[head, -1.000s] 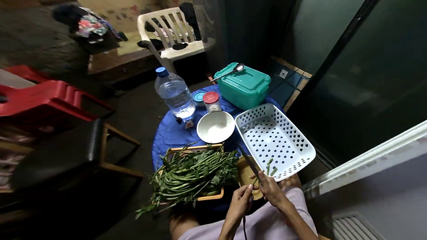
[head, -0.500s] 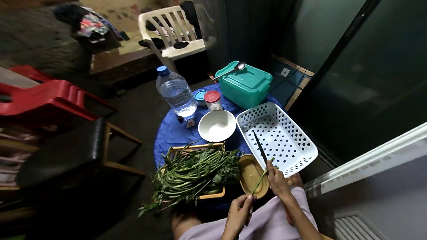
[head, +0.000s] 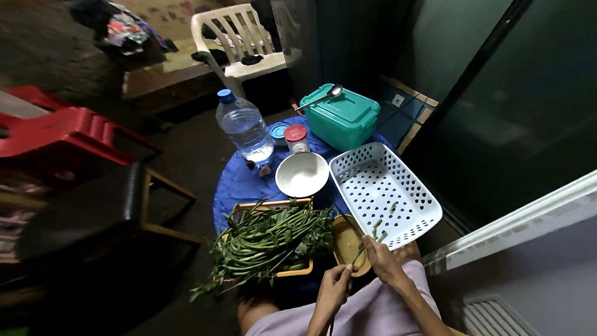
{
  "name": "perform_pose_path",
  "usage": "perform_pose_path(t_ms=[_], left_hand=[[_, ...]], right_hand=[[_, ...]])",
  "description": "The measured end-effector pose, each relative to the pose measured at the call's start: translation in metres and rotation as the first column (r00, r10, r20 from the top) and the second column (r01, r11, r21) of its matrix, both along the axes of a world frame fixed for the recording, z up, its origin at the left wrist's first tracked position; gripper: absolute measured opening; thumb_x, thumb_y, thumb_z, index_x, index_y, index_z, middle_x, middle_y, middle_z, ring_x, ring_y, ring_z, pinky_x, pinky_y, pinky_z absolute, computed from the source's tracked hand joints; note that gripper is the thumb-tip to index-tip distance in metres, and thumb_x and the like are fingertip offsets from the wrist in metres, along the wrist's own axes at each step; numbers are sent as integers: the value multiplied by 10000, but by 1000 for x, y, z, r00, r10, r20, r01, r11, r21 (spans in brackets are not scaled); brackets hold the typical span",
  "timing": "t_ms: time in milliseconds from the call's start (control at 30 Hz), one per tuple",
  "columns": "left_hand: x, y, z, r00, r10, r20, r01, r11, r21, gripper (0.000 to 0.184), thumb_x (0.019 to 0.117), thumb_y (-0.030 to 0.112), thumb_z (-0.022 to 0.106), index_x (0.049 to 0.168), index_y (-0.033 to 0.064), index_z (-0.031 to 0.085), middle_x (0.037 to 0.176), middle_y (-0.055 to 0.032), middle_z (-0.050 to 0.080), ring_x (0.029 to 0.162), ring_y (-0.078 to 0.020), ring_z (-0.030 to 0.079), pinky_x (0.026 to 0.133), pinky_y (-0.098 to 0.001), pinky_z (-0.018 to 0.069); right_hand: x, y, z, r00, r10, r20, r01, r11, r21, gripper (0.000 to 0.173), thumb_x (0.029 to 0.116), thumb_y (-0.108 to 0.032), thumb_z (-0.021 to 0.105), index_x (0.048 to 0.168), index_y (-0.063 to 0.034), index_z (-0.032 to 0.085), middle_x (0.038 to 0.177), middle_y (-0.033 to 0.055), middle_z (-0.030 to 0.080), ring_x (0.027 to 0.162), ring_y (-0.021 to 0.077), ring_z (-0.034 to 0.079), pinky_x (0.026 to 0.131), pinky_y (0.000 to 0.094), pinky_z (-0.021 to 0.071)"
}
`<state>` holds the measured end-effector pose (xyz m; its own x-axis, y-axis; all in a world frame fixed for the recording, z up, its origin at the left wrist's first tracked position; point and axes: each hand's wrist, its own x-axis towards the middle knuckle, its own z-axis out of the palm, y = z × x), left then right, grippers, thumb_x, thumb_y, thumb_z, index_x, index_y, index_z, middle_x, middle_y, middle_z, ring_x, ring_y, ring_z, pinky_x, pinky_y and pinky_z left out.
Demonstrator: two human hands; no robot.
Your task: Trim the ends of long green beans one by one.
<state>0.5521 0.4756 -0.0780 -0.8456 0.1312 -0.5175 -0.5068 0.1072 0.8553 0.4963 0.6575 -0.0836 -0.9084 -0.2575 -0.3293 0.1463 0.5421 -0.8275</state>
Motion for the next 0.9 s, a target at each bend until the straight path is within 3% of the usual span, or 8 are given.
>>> perform_pose_path(t_ms=[200, 333, 367, 467, 533, 633, 700, 900], left_hand=[[8, -7, 2, 1000, -21, 4, 22, 999, -36, 285, 1083, 211, 502, 1055, 49, 734, 613, 47, 541, 464, -27, 433, 447, -196, 368], [12, -9, -3, 999, -4, -46, 0, 996, -85, 262, 1063, 195, 530, 1021, 53, 746, 614, 52, 546, 475, -28, 435, 463, -209, 376], [12, -9, -4, 999, 2, -50, -6, 996, -89, 263, 1065, 194, 530, 1013, 52, 745, 612, 51, 544, 476, -29, 435, 463, -208, 374], [7, -8, -5, 998, 16, -53, -21, 994, -105, 262, 1065, 191, 532, 998, 50, 743, 618, 44, 553, 482, -33, 451, 470, -209, 387], [1, -5, -5, 998, 8, -65, -15, 993, -118, 266, 1068, 202, 533, 1005, 50, 742, 629, 43, 559, 489, -35, 459, 479, -211, 397], [-11, 2, -5, 996, -22, -90, 10, 991, -134, 273, 1063, 225, 539, 999, 67, 753, 637, 54, 568, 503, -29, 467, 499, -213, 408], [-16, 7, -3, 995, -44, -92, 31, 990, -137, 278, 1064, 235, 542, 997, 70, 756, 653, 48, 580, 513, -32, 471, 509, -217, 410], [-11, 2, 1, 993, -59, -102, 43, 988, -147, 255, 1047, 235, 564, 972, 81, 753, 665, 62, 583, 524, -23, 470, 524, -219, 412]], right_hand=[[-1, -2, -4, 994, -104, -37, 105, 994, 30, 621, 1120, -437, 249, 1182, 30, 654, 802, 169, 637, 768, 295, 641, 766, 489, 520], [-8, 7, -11, 970, -243, -6, 243, 970, 0, 649, 1118, -458, 229, 997, 16, 655, 712, 103, 571, 605, 220, 559, 625, 426, 499], [-10, 9, -12, 964, -267, -4, 267, 964, -1, 646, 1118, -460, 212, 1013, 5, 648, 700, 88, 556, 577, 205, 542, 598, 407, 494], [-12, 16, -9, 961, -277, 4, 277, 961, -14, 591, 1121, -441, 215, 1428, -61, 548, 733, 99, 599, 589, 224, 578, 625, 430, 535], [-8, 15, -5, 975, -222, 30, 223, 973, -51, 578, 1120, -445, 212, 1501, -106, 485, 737, 83, 590, 581, 207, 561, 617, 421, 528], [-1, 10, 1, 997, -53, 58, 59, 992, -110, 610, 1110, -473, 212, 1418, -93, 576, 751, 70, 592, 589, 181, 542, 623, 400, 517], [0, 5, -1, 999, 11, 35, -8, 996, -91, 623, 1112, -465, 212, 1294, -41, 630, 753, 85, 583, 609, 194, 546, 638, 407, 512], [-1, 6, -4, 988, -153, -12, 152, 988, -26, 640, 1115, -455, 233, 1142, 24, 657, 733, 115, 589, 619, 224, 571, 647, 434, 515]])
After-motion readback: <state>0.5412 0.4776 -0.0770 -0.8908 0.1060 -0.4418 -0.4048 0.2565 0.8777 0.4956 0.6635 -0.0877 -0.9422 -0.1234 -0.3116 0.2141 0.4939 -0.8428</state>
